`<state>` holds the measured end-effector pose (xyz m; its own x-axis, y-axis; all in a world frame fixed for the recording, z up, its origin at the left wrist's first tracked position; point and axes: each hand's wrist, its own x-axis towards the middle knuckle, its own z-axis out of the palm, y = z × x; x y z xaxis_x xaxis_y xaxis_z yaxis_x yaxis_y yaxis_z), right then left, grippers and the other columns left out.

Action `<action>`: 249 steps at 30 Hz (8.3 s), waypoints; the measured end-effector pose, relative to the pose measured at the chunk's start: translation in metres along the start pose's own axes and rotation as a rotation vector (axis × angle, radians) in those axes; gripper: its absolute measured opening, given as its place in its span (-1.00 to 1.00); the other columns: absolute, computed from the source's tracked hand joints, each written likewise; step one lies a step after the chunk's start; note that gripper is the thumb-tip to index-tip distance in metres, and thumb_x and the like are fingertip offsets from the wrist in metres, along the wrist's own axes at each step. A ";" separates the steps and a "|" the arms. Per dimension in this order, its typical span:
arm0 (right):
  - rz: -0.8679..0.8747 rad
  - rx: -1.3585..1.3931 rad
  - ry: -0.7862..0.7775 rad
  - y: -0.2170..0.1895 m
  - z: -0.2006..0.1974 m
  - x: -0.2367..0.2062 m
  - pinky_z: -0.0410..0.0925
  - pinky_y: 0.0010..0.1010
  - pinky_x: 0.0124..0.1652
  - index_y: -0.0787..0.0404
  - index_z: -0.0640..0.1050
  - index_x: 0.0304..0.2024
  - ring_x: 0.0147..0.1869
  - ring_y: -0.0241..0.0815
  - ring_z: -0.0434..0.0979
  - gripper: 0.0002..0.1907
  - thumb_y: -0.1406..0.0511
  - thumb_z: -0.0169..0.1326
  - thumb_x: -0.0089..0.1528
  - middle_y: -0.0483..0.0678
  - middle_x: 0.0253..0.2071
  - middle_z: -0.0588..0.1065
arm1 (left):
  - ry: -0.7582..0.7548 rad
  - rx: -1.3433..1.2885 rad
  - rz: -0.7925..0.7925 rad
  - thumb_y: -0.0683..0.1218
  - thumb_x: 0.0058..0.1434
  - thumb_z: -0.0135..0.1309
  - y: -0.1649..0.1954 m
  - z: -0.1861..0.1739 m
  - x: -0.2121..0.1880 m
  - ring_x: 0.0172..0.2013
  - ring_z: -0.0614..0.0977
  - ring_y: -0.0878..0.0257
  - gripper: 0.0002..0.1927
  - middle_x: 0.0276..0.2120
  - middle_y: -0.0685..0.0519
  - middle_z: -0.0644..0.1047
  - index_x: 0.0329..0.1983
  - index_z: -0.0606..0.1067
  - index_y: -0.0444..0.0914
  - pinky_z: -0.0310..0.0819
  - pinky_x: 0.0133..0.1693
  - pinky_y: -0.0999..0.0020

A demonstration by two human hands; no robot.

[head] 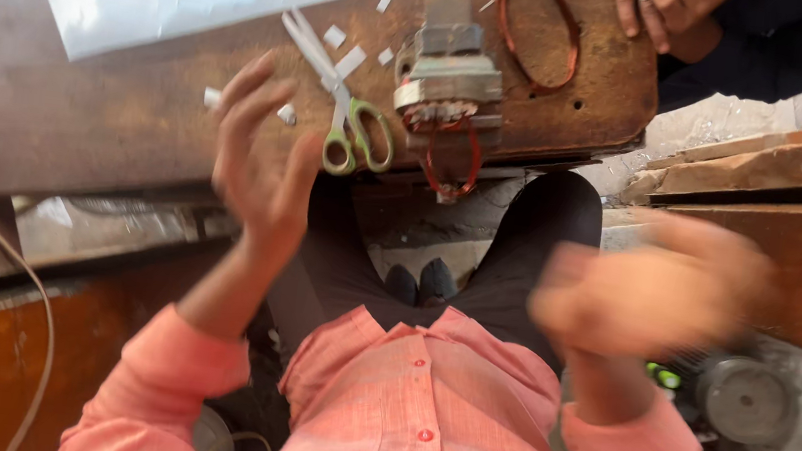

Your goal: The person winds copper wire around a motor stator component clamped in a vise, using both hands to guide the wire into slots. They cut the wire with scissors and continue winding, then sit on the floor to continue the task.

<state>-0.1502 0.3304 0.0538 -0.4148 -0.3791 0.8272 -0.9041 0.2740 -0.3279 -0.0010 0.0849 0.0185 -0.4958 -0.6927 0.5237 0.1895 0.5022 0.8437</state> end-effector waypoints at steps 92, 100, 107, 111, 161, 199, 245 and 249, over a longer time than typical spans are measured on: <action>0.425 0.280 -0.546 -0.049 0.068 -0.018 0.34 -0.57 -0.25 0.41 0.53 0.27 -0.31 -0.42 0.41 -0.67 0.42 0.15 0.47 -0.09 -0.32 0.53 | -0.142 -0.234 -0.192 -0.14 0.44 0.16 -0.031 0.024 -0.028 -0.29 0.61 0.43 -0.59 -0.08 0.03 0.61 0.30 0.38 -0.26 0.55 -0.26 0.49; 0.438 0.283 -0.569 -0.047 0.068 -0.018 0.27 -0.57 -0.27 0.43 0.48 0.34 -0.31 -0.45 0.32 -0.61 0.42 0.11 0.48 -0.14 -0.38 0.46 | -0.255 -0.182 -0.244 -0.16 0.40 0.18 -0.041 0.024 -0.020 -0.41 0.61 0.40 -0.87 -0.43 0.04 0.63 -0.05 0.59 -0.29 0.54 -0.30 0.44; 0.419 0.252 -0.580 -0.047 0.065 -0.020 0.28 -0.59 -0.27 0.42 0.39 0.37 -0.34 -0.43 0.37 -0.53 0.41 0.18 0.45 -0.11 -0.42 0.45 | -0.150 -0.088 -0.103 -0.18 0.42 0.17 -0.053 0.007 -0.004 -0.33 0.70 0.27 -0.90 -0.32 -0.01 0.66 -0.04 0.58 -0.29 0.57 -0.26 0.38; 0.401 0.305 -0.556 -0.048 0.063 -0.025 0.35 -0.63 -0.23 0.38 0.22 0.44 -0.32 -0.40 0.50 -0.43 0.44 0.21 0.50 -0.03 -0.33 0.57 | -0.103 0.080 0.062 -0.17 0.45 0.20 -0.066 -0.007 0.007 -0.21 0.72 0.14 -0.91 -0.22 -0.03 0.66 -0.03 0.58 -0.26 0.59 -0.16 0.28; 0.343 0.351 -0.476 -0.038 0.041 -0.033 0.40 -0.65 -0.26 0.39 0.21 0.42 -0.28 -0.38 0.57 -0.40 0.49 0.24 0.46 0.03 -0.14 0.63 | -0.097 0.342 0.331 -0.14 0.36 0.27 -0.019 0.038 -0.043 -0.49 0.63 0.25 -0.84 -0.43 0.10 0.61 -0.11 0.52 -0.24 0.35 -0.45 0.32; -0.478 0.056 -0.646 0.004 0.030 0.049 0.34 -0.20 0.10 0.37 0.60 0.04 0.09 -0.01 0.55 -0.76 0.55 0.20 0.32 0.05 0.02 0.57 | 0.001 -0.984 -0.957 -0.09 0.36 0.18 0.013 0.110 -0.085 -0.61 0.26 0.56 -0.81 -0.59 0.31 0.37 -0.13 0.54 -0.32 0.00 -0.60 0.53; -0.571 0.182 -0.326 0.014 0.086 0.003 0.41 -0.16 0.03 0.27 0.51 -0.02 0.12 -0.01 0.65 -0.75 0.54 0.28 0.33 0.02 -0.01 0.45 | -0.724 -0.240 -0.019 0.24 0.50 0.05 -0.024 0.033 0.074 0.26 0.51 0.15 -0.50 0.32 -0.08 0.36 0.12 0.53 -0.28 0.48 0.20 0.24; -0.562 0.209 -0.298 0.017 0.087 0.002 0.41 -0.15 0.03 0.25 0.50 -0.02 0.11 -0.02 0.64 -0.72 0.56 0.29 0.32 0.01 -0.01 0.45 | -0.876 -0.457 -0.153 0.21 0.54 0.00 -0.024 0.041 0.074 0.35 0.43 0.22 -0.52 0.46 -0.04 0.29 -0.05 0.55 -0.31 0.39 0.28 0.30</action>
<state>-0.1753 0.2581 0.0100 0.1413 -0.6503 0.7464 -0.9794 -0.2018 0.0095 -0.0772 0.0429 0.0326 -0.9571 -0.0149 0.2894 0.2879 0.0647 0.9555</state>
